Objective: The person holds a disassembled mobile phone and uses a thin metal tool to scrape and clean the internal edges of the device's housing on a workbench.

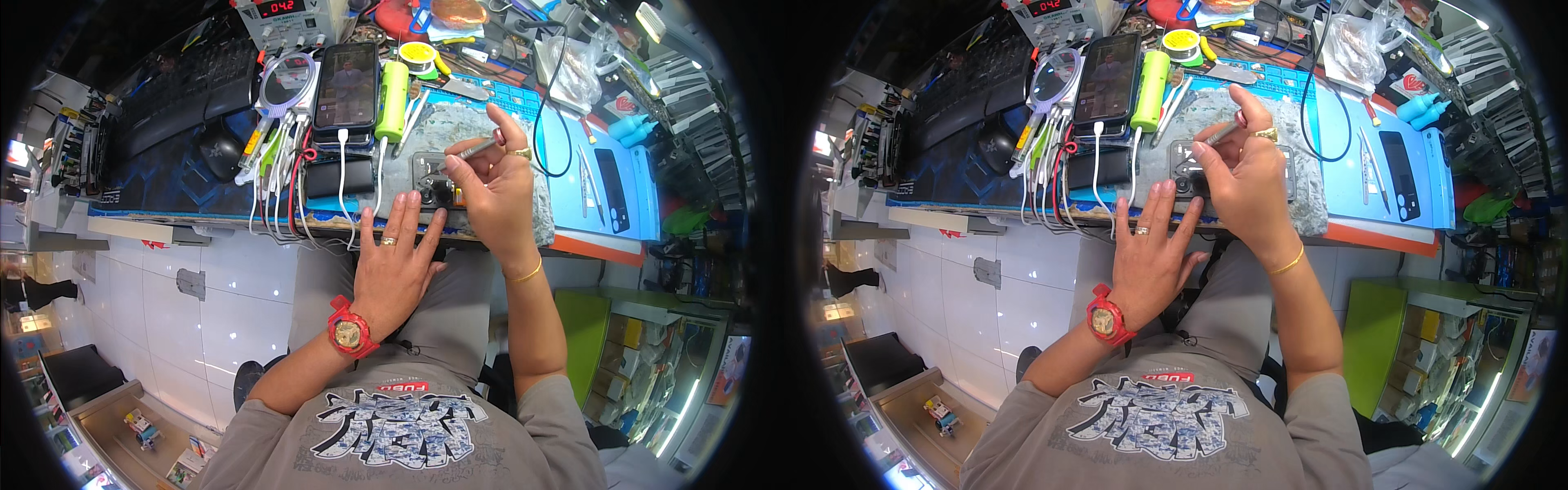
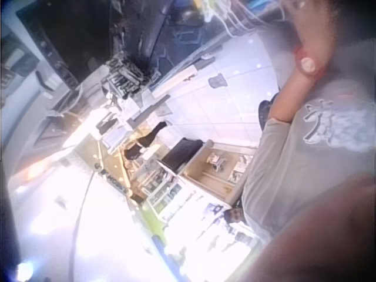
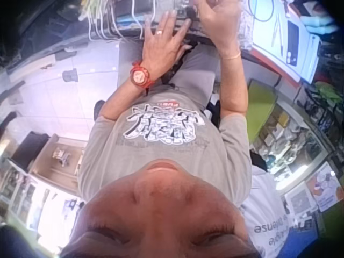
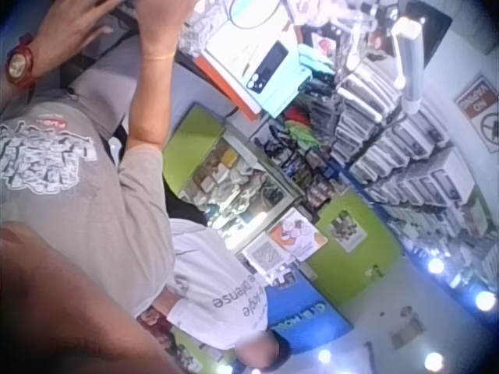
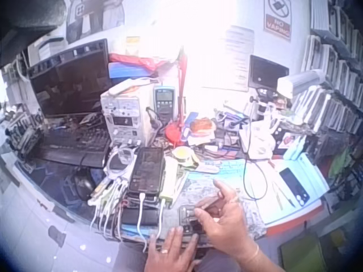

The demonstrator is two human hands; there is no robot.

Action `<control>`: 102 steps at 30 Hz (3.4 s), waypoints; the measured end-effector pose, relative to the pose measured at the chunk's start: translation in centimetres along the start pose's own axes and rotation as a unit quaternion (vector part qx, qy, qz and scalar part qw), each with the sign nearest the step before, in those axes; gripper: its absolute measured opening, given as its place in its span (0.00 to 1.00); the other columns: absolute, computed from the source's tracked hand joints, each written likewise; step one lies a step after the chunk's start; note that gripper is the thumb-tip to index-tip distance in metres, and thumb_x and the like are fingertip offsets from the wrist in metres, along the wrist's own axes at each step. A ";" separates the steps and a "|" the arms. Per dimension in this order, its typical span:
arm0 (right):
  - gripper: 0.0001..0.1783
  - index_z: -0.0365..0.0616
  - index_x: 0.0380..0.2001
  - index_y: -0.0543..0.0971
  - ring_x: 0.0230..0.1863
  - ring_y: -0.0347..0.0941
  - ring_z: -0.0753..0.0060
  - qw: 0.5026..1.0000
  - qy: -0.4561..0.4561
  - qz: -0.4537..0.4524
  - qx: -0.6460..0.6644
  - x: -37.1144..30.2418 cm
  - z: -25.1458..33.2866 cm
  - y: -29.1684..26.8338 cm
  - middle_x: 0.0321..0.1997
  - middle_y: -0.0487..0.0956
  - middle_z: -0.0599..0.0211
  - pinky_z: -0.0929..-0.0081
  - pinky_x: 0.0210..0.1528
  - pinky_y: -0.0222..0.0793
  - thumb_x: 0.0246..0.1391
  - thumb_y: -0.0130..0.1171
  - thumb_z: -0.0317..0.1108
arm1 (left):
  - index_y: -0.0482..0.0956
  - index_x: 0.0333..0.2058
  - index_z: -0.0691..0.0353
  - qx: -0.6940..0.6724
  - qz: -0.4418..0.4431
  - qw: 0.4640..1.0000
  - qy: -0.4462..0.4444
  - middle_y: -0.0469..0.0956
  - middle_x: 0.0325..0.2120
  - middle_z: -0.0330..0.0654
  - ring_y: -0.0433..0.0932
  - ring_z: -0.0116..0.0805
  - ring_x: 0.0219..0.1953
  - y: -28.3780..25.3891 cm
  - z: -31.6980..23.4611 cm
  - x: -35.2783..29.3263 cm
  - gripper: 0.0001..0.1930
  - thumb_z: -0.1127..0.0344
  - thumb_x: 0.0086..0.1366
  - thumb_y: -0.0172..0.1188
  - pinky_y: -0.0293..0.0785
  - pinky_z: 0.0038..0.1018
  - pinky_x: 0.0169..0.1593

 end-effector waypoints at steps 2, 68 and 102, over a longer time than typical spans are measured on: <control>0.41 0.35 0.75 0.57 0.42 0.84 0.78 1.000 0.000 0.006 0.001 -0.2 0.3 0.2 0.46 0.86 0.58 0.81 0.49 0.79 0.64 0.64 0.17 | 0.66 0.75 0.52 0.001 0.002 1.000 -0.001 0.58 0.76 0.60 0.55 0.55 0.79 0.0 0.0 0.0 0.43 0.49 0.65 0.71 0.48 0.69 0.75; 0.35 0.45 0.69 0.69 0.37 0.84 0.41 0.969 -0.118 0.077 -0.205 1.7 3.2 2.7 0.34 0.85 0.52 0.53 0.39 0.78 0.60 0.65 0.21 | 0.70 0.72 0.50 -0.007 -0.007 1.000 -0.007 0.57 0.76 0.58 0.55 0.52 0.80 -0.1 0.3 0.0 0.40 0.50 0.64 0.73 0.48 0.68 0.75; 0.37 0.33 0.72 0.58 0.44 0.86 0.71 0.998 -0.042 -0.048 0.020 3.3 -0.3 -0.6 0.44 0.86 0.56 0.75 0.49 0.83 0.65 0.62 0.16 | 0.64 0.77 0.48 0.013 0.003 1.000 -0.013 0.57 0.77 0.59 0.56 0.53 0.80 0.4 -0.1 0.0 0.44 0.47 0.66 0.71 0.48 0.67 0.76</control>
Point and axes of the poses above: each hand's wrist, its own x-axis towards the middle knuckle, its own y-axis out of the palm, z = x × y, the point moved 7 cm from there along x, towards the middle knuckle
